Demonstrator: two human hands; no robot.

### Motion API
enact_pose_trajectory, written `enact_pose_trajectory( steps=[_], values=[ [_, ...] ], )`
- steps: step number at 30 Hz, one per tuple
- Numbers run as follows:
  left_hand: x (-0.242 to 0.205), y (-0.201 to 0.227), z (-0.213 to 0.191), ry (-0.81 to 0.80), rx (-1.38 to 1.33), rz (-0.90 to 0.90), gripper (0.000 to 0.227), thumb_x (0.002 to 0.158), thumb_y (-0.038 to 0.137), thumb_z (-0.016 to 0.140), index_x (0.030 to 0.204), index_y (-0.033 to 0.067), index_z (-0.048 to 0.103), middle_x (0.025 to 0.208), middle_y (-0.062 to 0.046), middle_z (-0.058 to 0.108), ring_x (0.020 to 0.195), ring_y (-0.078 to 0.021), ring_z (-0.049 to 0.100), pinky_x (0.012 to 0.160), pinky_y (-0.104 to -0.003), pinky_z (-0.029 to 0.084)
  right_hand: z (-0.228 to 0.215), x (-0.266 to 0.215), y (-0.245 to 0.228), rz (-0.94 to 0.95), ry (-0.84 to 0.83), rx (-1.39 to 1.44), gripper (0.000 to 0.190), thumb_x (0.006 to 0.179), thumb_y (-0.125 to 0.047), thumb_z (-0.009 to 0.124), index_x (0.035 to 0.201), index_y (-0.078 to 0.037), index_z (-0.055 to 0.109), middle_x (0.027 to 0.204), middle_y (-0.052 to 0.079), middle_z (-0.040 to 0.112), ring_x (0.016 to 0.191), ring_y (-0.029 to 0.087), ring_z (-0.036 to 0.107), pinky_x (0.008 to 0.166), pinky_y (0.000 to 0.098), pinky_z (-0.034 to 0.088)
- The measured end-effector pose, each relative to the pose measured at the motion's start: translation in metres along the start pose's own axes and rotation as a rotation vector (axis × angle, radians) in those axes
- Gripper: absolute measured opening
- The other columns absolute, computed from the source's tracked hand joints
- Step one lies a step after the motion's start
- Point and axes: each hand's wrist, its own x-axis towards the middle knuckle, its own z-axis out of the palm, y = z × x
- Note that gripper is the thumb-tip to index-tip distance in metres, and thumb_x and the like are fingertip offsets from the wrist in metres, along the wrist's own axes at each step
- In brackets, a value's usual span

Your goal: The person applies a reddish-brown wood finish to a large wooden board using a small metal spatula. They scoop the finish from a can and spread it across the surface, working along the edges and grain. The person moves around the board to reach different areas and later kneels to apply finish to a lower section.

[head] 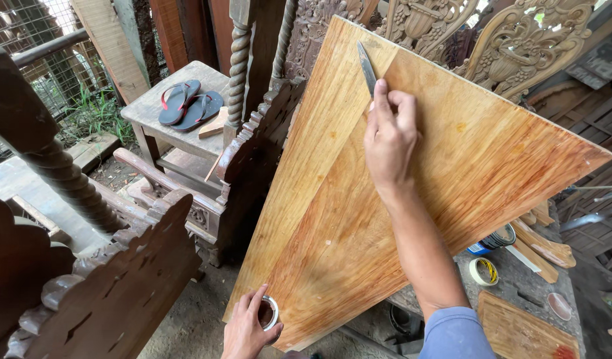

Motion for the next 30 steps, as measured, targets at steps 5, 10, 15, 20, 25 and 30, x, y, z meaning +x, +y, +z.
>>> enact_pose_trajectory(
  steps=[5, 10, 15, 20, 25, 30],
  values=[
    [0.001, 0.000, -0.012, -0.033, -0.020, -0.029, 0.103, 0.064, 0.040, 0.088, 0.154, 0.0294, 0.039, 0.138, -0.001, 0.051, 0.127, -0.0234, 0.054, 0.094, -0.039, 0.055, -0.013, -0.002, -0.006, -0.139, 0.074, -0.170, 0.034, 0.101, 0.004, 0.070, 0.135, 0.003, 0.068, 0.106, 0.012, 0.061, 0.088, 0.023, 0.065, 0.072, 0.0357, 0.057],
    [-0.006, 0.003, -0.023, 0.076, -0.145, 0.126, 0.092, 0.066, 0.036, 0.088, 0.147, 0.0210, 0.047, 0.136, -0.007, 0.054, 0.125, -0.0284, 0.055, 0.100, -0.040, 0.051, -0.027, -0.003, -0.002, -0.123, 0.203, -0.288, 0.031, 0.109, 0.004, 0.067, 0.140, 0.001, 0.065, 0.111, 0.013, 0.058, 0.099, 0.027, 0.063, 0.083, 0.0379, 0.055],
    [-0.010, 0.008, -0.033, 0.028, -0.108, 0.111, 0.094, 0.068, 0.035, 0.088, 0.148, 0.0186, 0.044, 0.136, -0.011, 0.051, 0.125, -0.0314, 0.052, 0.100, -0.041, 0.049, -0.017, -0.005, 0.010, -0.107, 0.079, -0.150, 0.039, 0.106, 0.007, 0.063, 0.144, 0.003, 0.069, 0.110, 0.015, 0.058, 0.095, 0.027, 0.065, 0.076, 0.0370, 0.056],
    [-0.017, 0.003, -0.029, 0.071, -0.143, 0.102, 0.092, 0.065, 0.036, 0.087, 0.146, 0.0217, 0.047, 0.135, -0.006, 0.055, 0.122, -0.0283, 0.057, 0.098, -0.039, 0.053, -0.026, -0.005, -0.008, -0.244, -0.057, -0.154, 0.011, 0.109, 0.000, 0.067, 0.117, -0.006, 0.069, 0.105, 0.011, 0.064, 0.091, 0.026, 0.068, 0.078, 0.0398, 0.058],
    [-0.014, -0.002, -0.025, 0.048, -0.115, 0.059, 0.099, 0.064, 0.038, 0.088, 0.152, 0.0247, 0.044, 0.139, -0.005, 0.052, 0.122, -0.0276, 0.058, 0.094, -0.040, 0.055, -0.068, 0.044, -0.014, -0.256, 0.052, -0.254, 0.028, 0.110, 0.002, 0.061, 0.132, -0.004, 0.076, 0.098, 0.010, 0.068, 0.081, 0.024, 0.069, 0.066, 0.0360, 0.054],
    [-0.020, -0.004, -0.025, 0.025, -0.094, 0.080, 0.097, 0.063, 0.037, 0.088, 0.149, 0.0241, 0.043, 0.138, -0.005, 0.053, 0.122, -0.0265, 0.059, 0.093, -0.040, 0.055, -0.065, 0.057, -0.027, -0.380, -0.053, -0.417, 0.012, 0.114, -0.012, 0.065, 0.113, -0.008, 0.077, 0.094, 0.006, 0.067, 0.077, 0.021, 0.067, 0.062, 0.0347, 0.053]
  ],
)
